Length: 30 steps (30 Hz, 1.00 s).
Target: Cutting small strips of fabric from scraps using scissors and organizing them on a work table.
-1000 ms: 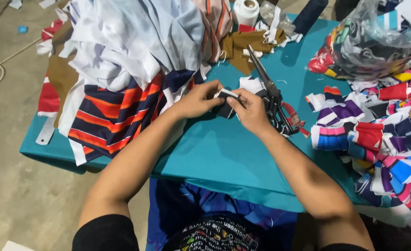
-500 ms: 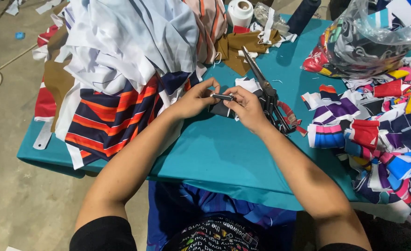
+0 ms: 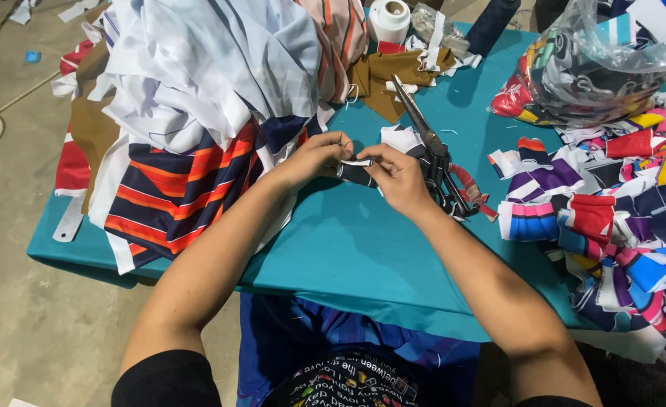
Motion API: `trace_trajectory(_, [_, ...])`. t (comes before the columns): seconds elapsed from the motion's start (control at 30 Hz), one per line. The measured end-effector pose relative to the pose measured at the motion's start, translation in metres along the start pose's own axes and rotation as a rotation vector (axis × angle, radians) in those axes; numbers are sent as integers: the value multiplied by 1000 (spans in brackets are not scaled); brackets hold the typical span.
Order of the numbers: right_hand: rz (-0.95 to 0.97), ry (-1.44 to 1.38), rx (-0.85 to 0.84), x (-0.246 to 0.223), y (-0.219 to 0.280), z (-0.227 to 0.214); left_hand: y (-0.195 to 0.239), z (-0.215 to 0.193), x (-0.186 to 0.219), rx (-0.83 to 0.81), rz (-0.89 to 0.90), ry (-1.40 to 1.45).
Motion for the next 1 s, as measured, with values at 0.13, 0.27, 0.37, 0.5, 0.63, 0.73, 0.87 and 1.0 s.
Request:
trace_trajectory(0.13, [-33, 64, 2, -12, 3, 1, -4, -4, -14, 26, 25, -117])
trace_trajectory(0.27, [-13, 44, -5, -9, -2, -2, -5, -4, -12, 33, 130, -186])
trace_trajectory(0.37, [46, -44, -39, 0, -4, -7, -1, -2, -3, 27, 223, -264])
trace_trajectory(0.5, [131, -65, -81, 12, -3, -5, 15, 18, 25, -9, 314, -328])
trace_trajectory(0.63, [98, 4, -83, -2, -3, -2, 16, 17, 32, -14, 308, -376])
trace_trajectory(0.73, [88, 12, -65, -4, 0, 0, 14, 13, 27, -16, 322, -439])
trace_trajectory(0.87, [80, -13, -70, -6, -1, -1, 12, 11, 25, -54, 284, -452])
trace_trajectory(1.0, [106, -85, -88, -2, -4, -3, 17, 10, 28, -98, 205, -408])
Point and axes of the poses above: each hand's wrist, its own y-axis away from the middle knuckle, its own z-axis out of the palm, x = y × z, the point moved 2 cm from there along -y, towards the middle knuckle, and after that the axes turned 8 degrees about z, right-handed, at the moved point
